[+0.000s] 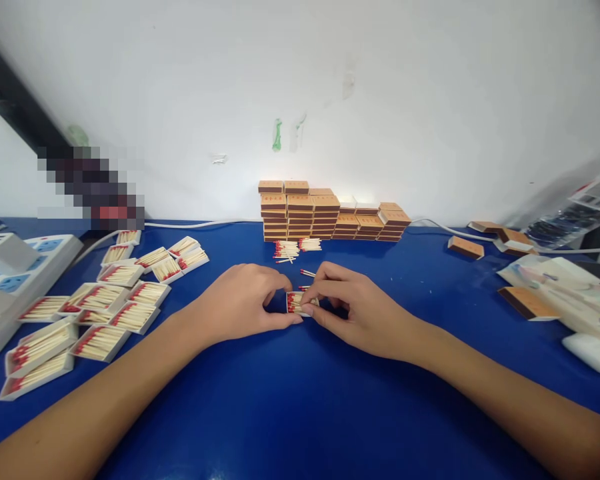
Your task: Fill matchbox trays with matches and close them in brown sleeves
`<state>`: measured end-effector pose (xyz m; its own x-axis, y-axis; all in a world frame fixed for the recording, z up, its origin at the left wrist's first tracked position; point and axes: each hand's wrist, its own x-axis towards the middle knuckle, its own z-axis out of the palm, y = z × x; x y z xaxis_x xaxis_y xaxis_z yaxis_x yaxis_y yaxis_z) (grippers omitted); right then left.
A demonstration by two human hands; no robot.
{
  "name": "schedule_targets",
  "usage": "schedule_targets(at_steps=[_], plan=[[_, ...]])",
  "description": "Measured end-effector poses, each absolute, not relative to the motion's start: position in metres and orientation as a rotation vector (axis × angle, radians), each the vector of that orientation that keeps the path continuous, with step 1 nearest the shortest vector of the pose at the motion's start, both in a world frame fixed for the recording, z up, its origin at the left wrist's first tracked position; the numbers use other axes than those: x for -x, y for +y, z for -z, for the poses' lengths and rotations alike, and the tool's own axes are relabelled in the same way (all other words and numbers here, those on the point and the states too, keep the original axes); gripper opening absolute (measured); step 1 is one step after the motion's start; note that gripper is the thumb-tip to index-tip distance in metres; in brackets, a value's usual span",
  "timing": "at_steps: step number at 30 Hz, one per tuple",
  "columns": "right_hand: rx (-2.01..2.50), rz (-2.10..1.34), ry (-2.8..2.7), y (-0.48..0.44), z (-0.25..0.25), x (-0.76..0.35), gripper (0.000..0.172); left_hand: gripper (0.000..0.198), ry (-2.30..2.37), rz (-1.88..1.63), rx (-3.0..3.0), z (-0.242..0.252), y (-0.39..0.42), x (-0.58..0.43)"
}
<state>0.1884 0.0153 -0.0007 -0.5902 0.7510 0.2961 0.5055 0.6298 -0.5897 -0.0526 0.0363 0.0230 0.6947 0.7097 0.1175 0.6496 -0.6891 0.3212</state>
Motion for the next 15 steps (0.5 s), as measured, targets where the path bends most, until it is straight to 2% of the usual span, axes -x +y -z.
schedule_targets(at_steps=[15], plan=[[0.933, -0.289, -2.435, 0.0251, 0.0055, -0.1966, 0.018, 0.034, 1.128, -0.313, -2.643, -0.0214, 0.0370, 0.0530]])
